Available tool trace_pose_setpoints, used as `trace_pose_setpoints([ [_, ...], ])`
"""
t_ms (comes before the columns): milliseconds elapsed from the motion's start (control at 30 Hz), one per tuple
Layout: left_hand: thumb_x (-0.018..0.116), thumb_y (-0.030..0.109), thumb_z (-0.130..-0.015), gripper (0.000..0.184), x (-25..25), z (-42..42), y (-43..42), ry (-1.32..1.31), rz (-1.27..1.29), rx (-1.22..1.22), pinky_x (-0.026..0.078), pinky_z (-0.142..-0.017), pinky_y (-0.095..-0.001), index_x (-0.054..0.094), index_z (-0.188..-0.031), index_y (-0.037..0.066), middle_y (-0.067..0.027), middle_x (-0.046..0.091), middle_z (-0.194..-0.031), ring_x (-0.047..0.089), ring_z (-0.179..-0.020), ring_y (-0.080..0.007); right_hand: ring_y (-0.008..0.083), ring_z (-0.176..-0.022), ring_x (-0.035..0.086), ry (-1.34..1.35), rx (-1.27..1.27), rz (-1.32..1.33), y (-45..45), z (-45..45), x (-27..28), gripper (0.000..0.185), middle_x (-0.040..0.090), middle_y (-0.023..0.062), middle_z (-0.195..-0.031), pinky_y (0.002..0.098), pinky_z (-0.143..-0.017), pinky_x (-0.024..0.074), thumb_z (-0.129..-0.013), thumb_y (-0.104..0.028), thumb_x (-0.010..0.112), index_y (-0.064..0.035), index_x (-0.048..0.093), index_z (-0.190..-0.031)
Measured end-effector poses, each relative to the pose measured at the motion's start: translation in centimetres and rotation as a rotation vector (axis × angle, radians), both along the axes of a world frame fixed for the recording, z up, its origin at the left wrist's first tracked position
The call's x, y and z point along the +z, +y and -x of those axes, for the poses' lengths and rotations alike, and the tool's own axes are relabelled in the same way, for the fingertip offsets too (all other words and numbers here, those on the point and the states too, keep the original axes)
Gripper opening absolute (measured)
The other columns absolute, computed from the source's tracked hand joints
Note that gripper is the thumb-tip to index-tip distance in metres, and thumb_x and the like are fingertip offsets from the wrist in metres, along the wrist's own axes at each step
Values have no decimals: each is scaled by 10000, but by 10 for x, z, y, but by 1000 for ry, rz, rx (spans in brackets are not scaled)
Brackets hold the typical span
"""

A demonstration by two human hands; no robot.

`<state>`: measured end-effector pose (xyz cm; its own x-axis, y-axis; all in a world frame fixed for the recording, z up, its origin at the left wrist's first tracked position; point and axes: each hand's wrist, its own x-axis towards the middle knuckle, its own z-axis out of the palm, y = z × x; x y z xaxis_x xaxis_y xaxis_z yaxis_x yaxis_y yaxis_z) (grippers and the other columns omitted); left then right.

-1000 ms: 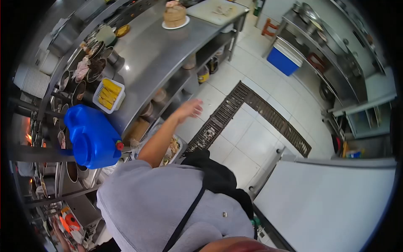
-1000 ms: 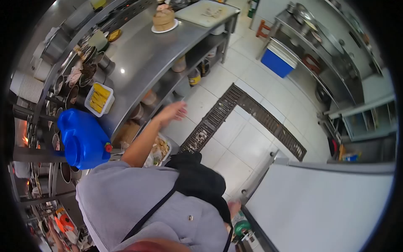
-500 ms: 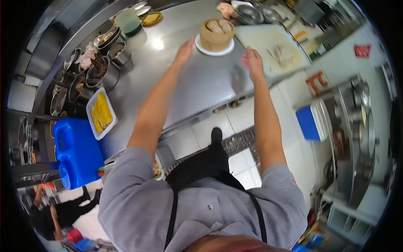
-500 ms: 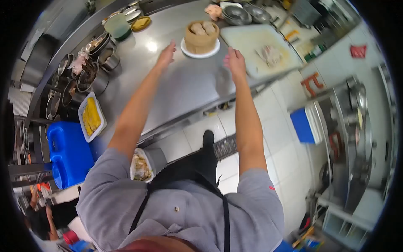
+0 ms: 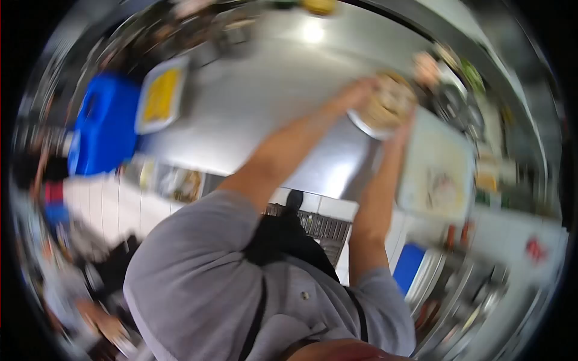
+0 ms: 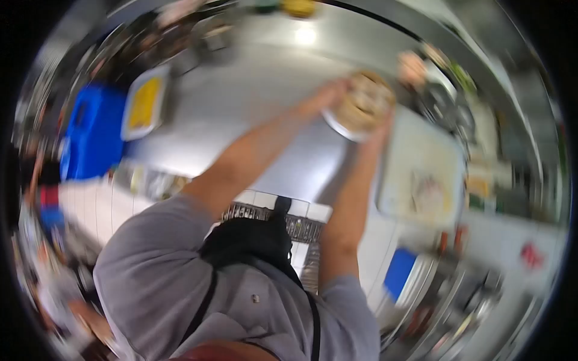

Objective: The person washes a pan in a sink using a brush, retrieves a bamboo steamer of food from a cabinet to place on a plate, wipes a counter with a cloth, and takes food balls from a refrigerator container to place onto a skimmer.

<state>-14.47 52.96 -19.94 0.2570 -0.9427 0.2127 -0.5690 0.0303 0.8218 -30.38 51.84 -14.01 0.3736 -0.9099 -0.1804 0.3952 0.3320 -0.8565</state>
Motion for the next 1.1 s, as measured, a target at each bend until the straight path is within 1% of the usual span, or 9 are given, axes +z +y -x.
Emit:
trace_pose_setpoints([
  [67, 517, 321, -899, 326, -24, 19, 12, -558, -125, 170, 457, -946, -445, 639, -1130, 126, -142, 632, -1190, 581, -1101, -350, 318, -1289, 446, -54, 196, 10, 2, 7, -14, 611, 405, 149, -1435, 430, -1128, 313, -972, -460, 388, -69, 344, -1440],
  [100, 464, 318, -914, 313, -23, 20, 32, -83, 34, 333, 495, -851, -461, 672, -1053, 131, -136, 671, -1022, 638, -951, -337, 321, -1288, 447, -27, 222, 45, 23, 2, -10, 612, 407, 156, -1432, 434, -1123, 321, -971, -456, 387, -58, 347, -1435],
  [167, 362, 524, -916, 520, 24, 16, 110, 418, -86, 346, 396, -991, -518, 632, -1184, 171, -196, 607, -1203, 536, -1139, -411, 327, -1285, 449, 37, 215, 161, 59, 5, -13, 615, 409, 171, -1425, 442, -1111, 337, -969, -447, 383, -35, 354, -1425],
  [267, 620, 653, -739, 649, 90, 8, 268, 965, -90, 398, 463, -906, -436, 602, -1156, 157, -203, 545, -1206, 523, -1151, -325, 336, -1281, 452, 103, 139, 329, 144, 0, -18, 621, 412, 193, -1414, 454, -1094, 361, -967, -434, 378, 0, 364, -1410],
  [433, 684, 635, -716, 803, 97, -3, 518, 990, 2, 395, 445, -923, -405, 493, -1298, 115, -198, 504, -1262, 518, -1154, -319, 340, -1307, 426, 92, 404, 194, 403, -18, 54, 635, 385, 206, -1436, 467, -1111, 338, -952, -417, 382, 1, 337, -1428],
  [500, 688, 613, -727, 828, 97, -2, 623, 923, -9, 548, 400, -984, -407, 471, -1344, 105, -201, 516, -1256, 492, -1187, -330, 337, -1281, 454, 53, 590, -191, 492, -29, 68, 589, 410, 193, -1418, 477, -1075, 390, -959, -388, 436, -31, 359, -1421],
  [767, 644, 453, -833, 669, 89, -28, 950, 1099, 502, 982, 299, -1085, -359, 495, -1348, 52, -185, 487, -1343, 425, -1281, -276, 323, -1216, 512, 289, 1272, -391, 731, -179, 19, 501, 469, 163, -1363, 470, -992, 469, -971, -315, 473, -49, 398, -1389],
  [967, 566, 487, -883, 691, 131, -90, 1101, 972, 525, 1223, 200, -1133, -422, 401, -1441, 114, -194, 355, -1389, 287, -1349, -318, 309, -1168, 555, 229, 1611, -361, 892, -337, -31, 448, 519, 141, -1319, 469, -960, 504, -985, -288, 470, -59, 424, -1367],
  [1100, 507, 499, -916, 679, 86, -166, 1186, 811, 385, 1456, 148, -1148, -423, 347, -1478, 152, -180, 326, -1398, 238, -1363, -327, 274, -1135, 578, 142, 1750, -522, 998, -451, -49, 417, 561, 127, -1274, 430, -940, 514, -987, -292, 470, -64, 461, -1336],
])
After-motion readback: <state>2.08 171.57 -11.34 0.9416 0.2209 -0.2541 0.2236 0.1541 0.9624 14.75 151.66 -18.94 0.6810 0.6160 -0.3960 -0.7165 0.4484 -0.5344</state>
